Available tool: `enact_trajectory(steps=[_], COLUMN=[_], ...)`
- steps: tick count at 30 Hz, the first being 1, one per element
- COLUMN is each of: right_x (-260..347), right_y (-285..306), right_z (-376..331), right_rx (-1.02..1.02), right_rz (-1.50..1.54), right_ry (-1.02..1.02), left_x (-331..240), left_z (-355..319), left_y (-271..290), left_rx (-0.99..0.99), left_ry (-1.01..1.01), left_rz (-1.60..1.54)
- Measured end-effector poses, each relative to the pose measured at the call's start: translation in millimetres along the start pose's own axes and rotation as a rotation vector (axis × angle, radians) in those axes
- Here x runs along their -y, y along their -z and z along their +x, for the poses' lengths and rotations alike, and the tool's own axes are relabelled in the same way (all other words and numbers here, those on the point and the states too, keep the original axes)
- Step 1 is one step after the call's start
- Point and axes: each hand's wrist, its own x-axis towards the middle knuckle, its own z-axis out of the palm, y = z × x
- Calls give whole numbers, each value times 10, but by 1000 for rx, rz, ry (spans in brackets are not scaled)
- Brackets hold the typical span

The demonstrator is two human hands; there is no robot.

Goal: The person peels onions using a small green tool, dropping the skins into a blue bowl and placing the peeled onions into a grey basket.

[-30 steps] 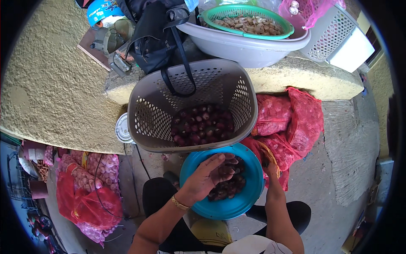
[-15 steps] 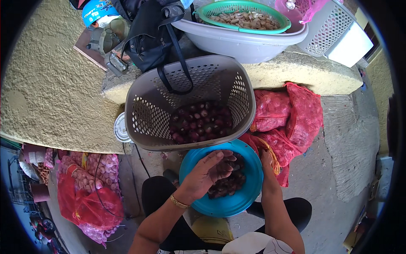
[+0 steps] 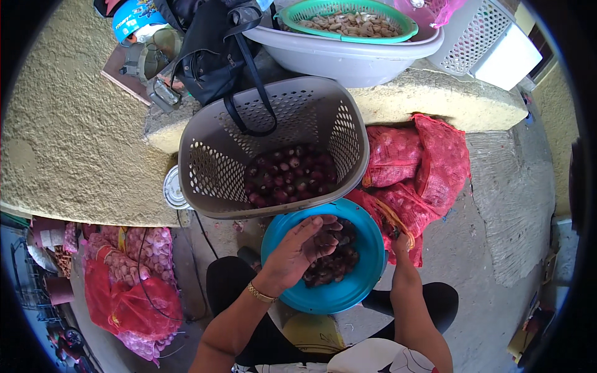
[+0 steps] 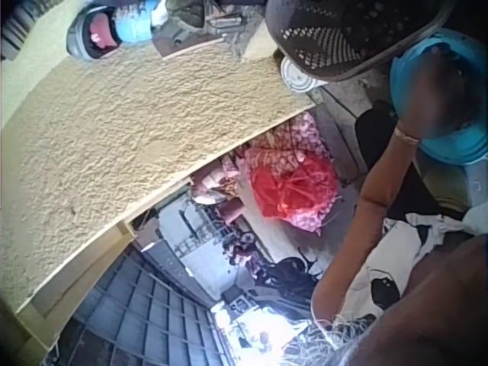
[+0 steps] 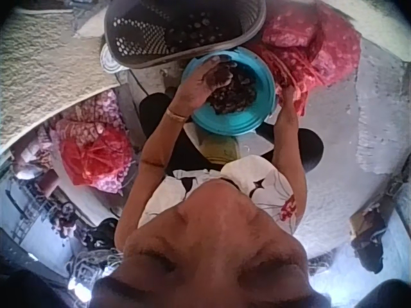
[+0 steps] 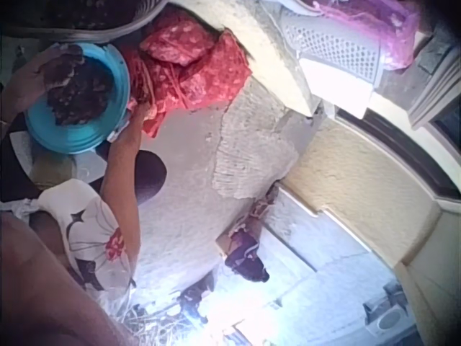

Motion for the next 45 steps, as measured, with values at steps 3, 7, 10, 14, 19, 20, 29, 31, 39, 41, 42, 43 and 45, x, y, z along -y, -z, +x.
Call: enact_trajectory(steps=[3, 7, 10, 14, 19, 20, 29, 31, 39, 41, 42, 43, 45], right_x=[935, 362, 103, 110, 441, 447, 1870, 2599, 3487, 3429, 3389, 3363, 3119], right_y=[118, -88, -342, -431, -293, -238, 1585, 2108, 2267, 2308, 2332, 2254, 2177], right_z=[-530, -584, -936, -1008, -455, -354, -294, -726, -1689, -1661, -1625, -1528, -1314], right_rx=[-165, -551, -473, -418, -688, -738, -235, -113, 111, 153, 202, 220, 148], right_rz=[263, 543, 792, 1001, 853, 805, 1678, 1903, 1718, 1725, 1732, 1786, 1686], right_ry=[-124, -658, -1116, -1225, -1072, -1047, -166, 43, 492, 551, 613, 628, 467], left_x=[-61, -26, -34, -45, -41, -37, 30, 57, 80, 70, 63, 35, -2], left_z=[-134, -33, -50, -86, -90, -94, -93, -49, -9, -14, -13, -56, -66], left_y=[79, -24, -5, 7, 26, 25, 22, -30, -89, -86, -85, -76, -110], left_rx=[-69, 1, -4, -14, -24, -29, -111, -112, -47, -33, -24, -41, -75], left_ry=[-47, -16, -24, -33, -38, -36, -34, -51, -107, -120, -139, -144, -237], left_rz=[-1, -22, -22, -25, -19, -18, 166, 206, 460, 473, 487, 493, 505])
